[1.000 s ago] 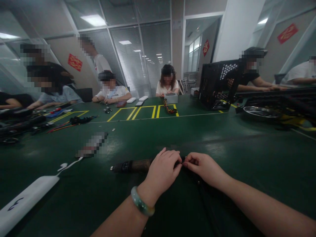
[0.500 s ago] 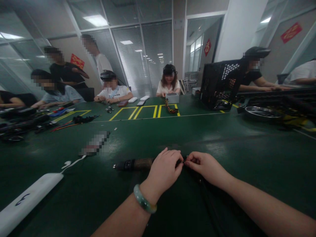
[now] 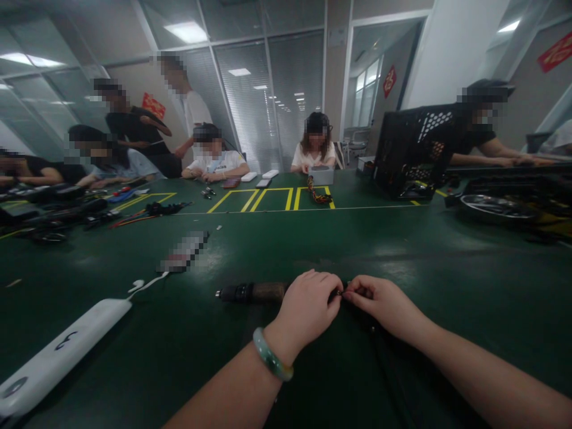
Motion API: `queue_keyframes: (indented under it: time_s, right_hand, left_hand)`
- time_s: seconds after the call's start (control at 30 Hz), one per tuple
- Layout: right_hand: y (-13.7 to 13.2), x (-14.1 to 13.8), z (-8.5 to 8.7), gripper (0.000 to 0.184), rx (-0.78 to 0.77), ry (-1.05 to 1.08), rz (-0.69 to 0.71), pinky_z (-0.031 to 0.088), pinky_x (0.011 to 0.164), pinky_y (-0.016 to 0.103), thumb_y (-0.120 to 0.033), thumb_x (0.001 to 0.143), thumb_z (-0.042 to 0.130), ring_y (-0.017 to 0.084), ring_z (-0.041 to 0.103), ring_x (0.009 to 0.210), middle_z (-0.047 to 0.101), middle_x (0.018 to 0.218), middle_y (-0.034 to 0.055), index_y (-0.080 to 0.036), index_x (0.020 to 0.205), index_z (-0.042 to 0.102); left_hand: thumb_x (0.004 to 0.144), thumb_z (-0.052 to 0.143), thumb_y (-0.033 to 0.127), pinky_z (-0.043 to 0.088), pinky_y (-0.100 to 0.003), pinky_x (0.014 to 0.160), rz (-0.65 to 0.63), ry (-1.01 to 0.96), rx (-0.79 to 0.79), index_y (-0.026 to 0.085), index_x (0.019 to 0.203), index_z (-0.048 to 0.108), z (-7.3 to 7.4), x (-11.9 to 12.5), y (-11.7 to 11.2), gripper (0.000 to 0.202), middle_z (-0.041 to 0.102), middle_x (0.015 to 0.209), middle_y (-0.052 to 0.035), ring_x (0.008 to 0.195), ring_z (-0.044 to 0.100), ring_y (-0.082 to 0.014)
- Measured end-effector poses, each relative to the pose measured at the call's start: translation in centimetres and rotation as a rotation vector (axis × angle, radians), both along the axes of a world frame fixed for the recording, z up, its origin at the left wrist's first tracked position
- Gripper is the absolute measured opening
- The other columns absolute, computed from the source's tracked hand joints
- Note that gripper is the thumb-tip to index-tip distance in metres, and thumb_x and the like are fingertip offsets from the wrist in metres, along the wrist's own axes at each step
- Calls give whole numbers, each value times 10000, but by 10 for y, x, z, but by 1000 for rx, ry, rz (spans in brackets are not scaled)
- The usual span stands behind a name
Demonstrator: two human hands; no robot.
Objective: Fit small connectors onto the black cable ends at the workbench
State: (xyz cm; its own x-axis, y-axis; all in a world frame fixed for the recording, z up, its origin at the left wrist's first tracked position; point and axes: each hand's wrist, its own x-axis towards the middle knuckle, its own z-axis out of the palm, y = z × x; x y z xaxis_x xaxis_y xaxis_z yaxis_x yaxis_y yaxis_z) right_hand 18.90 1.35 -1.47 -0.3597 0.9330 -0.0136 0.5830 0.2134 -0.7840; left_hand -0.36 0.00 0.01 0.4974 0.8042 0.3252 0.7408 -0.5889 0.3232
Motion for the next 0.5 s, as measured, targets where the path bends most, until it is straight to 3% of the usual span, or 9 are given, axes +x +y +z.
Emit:
queue_keyframes:
  time_s: [0.5]
  right_hand:
    - [0,0,1,211,-23,17,5,419,610,229,-379,849,545,149,614,705,680,775,-3,-201,846,658]
  left_hand:
    - [895,544,231,387,-386,961,-35,3,28,222,934,607,-3,-1,3,74,653,964,9,933,587,-177]
